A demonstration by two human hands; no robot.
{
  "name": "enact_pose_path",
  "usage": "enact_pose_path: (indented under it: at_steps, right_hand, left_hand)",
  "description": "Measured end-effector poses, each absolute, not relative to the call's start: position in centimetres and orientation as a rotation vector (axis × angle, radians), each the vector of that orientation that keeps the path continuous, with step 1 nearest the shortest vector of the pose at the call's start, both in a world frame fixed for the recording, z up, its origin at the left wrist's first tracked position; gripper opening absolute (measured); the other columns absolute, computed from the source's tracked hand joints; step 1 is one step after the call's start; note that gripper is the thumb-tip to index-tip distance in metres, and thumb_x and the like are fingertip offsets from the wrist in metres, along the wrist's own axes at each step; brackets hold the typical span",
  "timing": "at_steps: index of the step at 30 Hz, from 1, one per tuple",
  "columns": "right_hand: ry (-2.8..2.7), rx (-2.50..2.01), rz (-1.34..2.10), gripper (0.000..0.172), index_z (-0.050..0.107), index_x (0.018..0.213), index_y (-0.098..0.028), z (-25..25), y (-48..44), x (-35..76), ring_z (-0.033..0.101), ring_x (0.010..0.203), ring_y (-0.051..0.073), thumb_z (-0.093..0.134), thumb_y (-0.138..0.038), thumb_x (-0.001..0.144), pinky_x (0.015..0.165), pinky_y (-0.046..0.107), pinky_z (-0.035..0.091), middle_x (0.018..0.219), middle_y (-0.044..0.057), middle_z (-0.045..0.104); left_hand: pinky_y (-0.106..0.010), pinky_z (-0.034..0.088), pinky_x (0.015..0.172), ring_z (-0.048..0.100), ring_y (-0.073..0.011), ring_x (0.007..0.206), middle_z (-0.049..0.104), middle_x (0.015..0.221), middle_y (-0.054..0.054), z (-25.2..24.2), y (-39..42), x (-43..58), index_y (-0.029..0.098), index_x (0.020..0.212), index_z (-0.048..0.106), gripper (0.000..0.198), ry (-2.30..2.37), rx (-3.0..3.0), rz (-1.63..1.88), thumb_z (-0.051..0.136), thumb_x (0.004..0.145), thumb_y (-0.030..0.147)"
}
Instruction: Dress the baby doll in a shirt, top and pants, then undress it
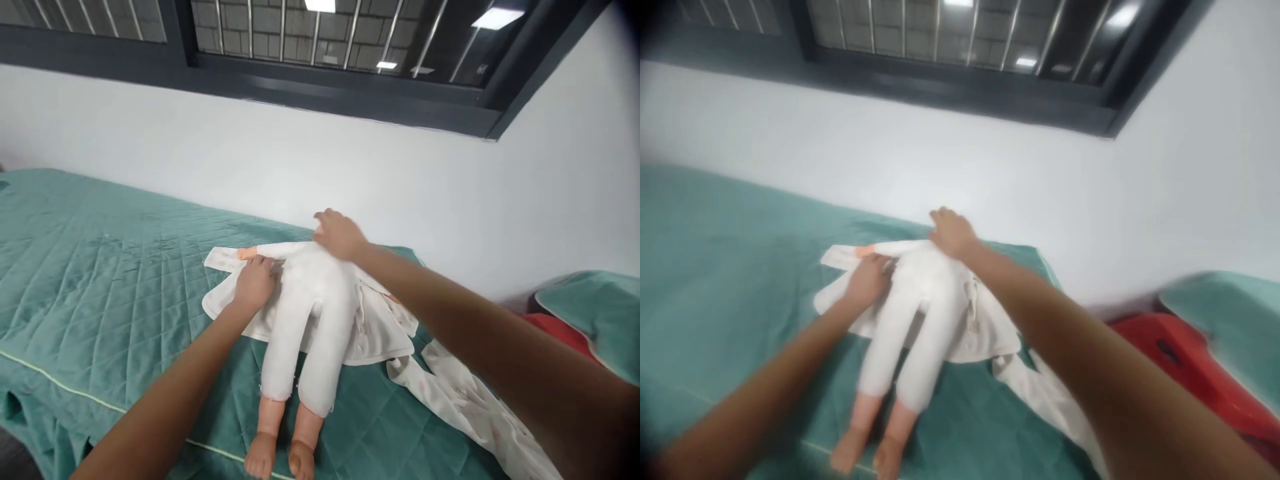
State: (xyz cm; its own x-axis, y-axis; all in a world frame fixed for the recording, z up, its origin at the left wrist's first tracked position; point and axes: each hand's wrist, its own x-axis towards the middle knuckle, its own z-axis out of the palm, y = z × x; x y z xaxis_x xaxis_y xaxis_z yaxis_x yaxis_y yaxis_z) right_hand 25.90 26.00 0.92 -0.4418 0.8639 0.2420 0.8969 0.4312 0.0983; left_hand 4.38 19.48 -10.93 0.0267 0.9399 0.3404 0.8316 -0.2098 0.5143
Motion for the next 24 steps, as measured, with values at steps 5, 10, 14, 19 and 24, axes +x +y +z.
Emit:
enact_pose_path:
  at_steps: [5,10,14,19,24]
  right_hand:
    - [-2.738,-1.509,-0.140,0.060,0.037,0.142,-0.018,-3.5,26.9,16.8,0.044,0.129,0.033,0.056,-0.024,0.085,0.101,0.050,0.040,0.142,0.016,0.048]
    - [-2.869,-1.486,-0.005,0.052,0.050,0.130,-0.020,-5.8,28.3,13.9,0.056,0.115,0.033,0.065,-0.027,0.080,0.091,0.047,0.047,0.129,0.015,0.059]
    - [-2.868,-1.396,0.039,0.047,0.051,0.129,-0.020,-5.6,28.2,15.0,0.059,0.111,0.031,0.059,-0.024,0.083,0.086,0.043,0.048,0.127,0.013,0.061]
    - [-2.743,-1.306,0.066,0.051,0.048,0.134,-0.025,-4.2,27.3,16.9,0.057,0.114,0.027,0.054,-0.023,0.084,0.087,0.038,0.047,0.128,0.008,0.061]
    - [-2.737,-1.198,0.166,0.048,0.052,0.132,-0.029,-3.1,25.8,17.9,0.058,0.114,0.025,0.057,-0.025,0.084,0.086,0.034,0.045,0.127,0.003,0.062]
  left_hand:
    - [-0.050,0.043,0.096,0.053,-0.0327,0.118,0.063,0.120,-0.012,-13.1,20.9,4.0,0.022,0.116,0.067,0.032,2.079,2.175,0.820,0.051,0.089,0.027]
    - [-0.047,0.043,0.092,0.054,-0.0317,0.111,0.065,0.113,-0.010,-13.6,21.8,3.0,0.025,0.106,0.073,0.028,2.122,2.040,0.876,0.051,0.089,0.029]
    - [-0.041,0.044,0.090,0.055,-0.0284,0.101,0.065,0.102,-0.009,-14.1,22.4,2.3,0.023,0.099,0.076,0.027,2.084,1.989,1.058,0.051,0.089,0.026]
    - [-0.036,0.046,0.083,0.058,-0.0246,0.094,0.064,0.089,-0.008,-14.2,22.5,1.8,0.019,0.086,0.075,0.025,2.016,1.784,1.379,0.051,0.088,0.028]
    - [-0.031,0.046,0.073,0.061,-0.0194,0.078,0.065,0.081,-0.005,-13.7,22.2,1.4,0.017,0.073,0.068,0.023,1.904,1.498,1.605,0.052,0.084,0.029]
